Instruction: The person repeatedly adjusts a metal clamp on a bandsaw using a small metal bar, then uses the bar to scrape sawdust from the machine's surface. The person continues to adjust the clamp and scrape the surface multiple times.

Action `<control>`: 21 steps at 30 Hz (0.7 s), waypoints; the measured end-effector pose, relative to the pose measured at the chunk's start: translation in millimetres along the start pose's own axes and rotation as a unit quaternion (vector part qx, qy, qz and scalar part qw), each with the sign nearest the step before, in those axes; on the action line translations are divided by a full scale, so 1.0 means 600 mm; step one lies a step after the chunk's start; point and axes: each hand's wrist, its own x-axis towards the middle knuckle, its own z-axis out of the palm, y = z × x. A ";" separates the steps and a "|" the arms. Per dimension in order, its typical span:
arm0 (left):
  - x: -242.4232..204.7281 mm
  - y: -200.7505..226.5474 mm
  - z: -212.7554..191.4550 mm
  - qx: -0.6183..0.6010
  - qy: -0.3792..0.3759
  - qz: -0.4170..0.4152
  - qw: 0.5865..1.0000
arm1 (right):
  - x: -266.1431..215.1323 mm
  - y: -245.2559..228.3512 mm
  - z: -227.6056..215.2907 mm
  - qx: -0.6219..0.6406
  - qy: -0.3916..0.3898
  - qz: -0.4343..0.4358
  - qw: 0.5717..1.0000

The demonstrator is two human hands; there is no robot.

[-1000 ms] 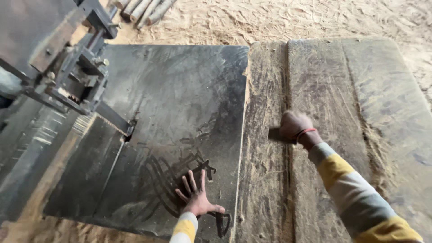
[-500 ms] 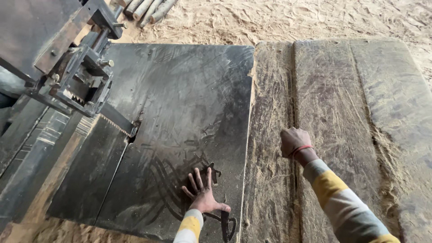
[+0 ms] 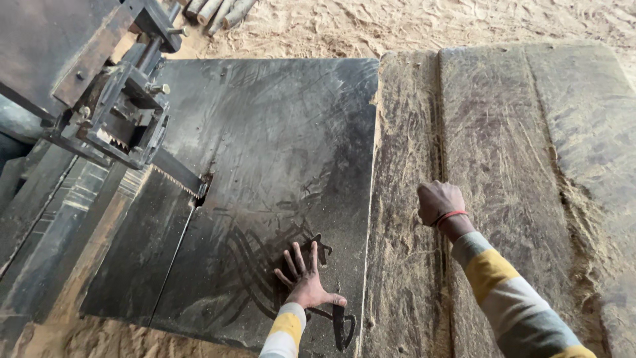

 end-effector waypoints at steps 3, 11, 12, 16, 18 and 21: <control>0.001 -0.004 0.003 -0.005 0.002 0.002 1.000 | 0.001 -0.003 0.000 -0.003 -0.009 -0.001 1.000; 0.001 -0.004 0.006 -0.011 0.009 0.006 1.000 | 0.019 -0.017 0.008 -0.022 -0.017 -0.021 0.999; 0.001 -0.004 0.006 -0.012 0.011 0.006 1.000 | 0.020 -0.020 0.010 -0.024 -0.014 -0.026 0.999; 0.000 -0.006 0.006 -0.017 0.012 0.008 1.000 | 0.026 -0.035 0.012 -0.030 -0.003 -0.042 0.999; 0.001 -0.006 0.006 -0.016 0.012 0.008 1.000 | 0.029 -0.039 0.011 -0.032 -0.005 -0.048 0.998; 0.003 -0.006 0.008 -0.009 0.016 0.008 1.000 | 0.033 -0.042 0.012 -0.035 -0.013 -0.048 0.998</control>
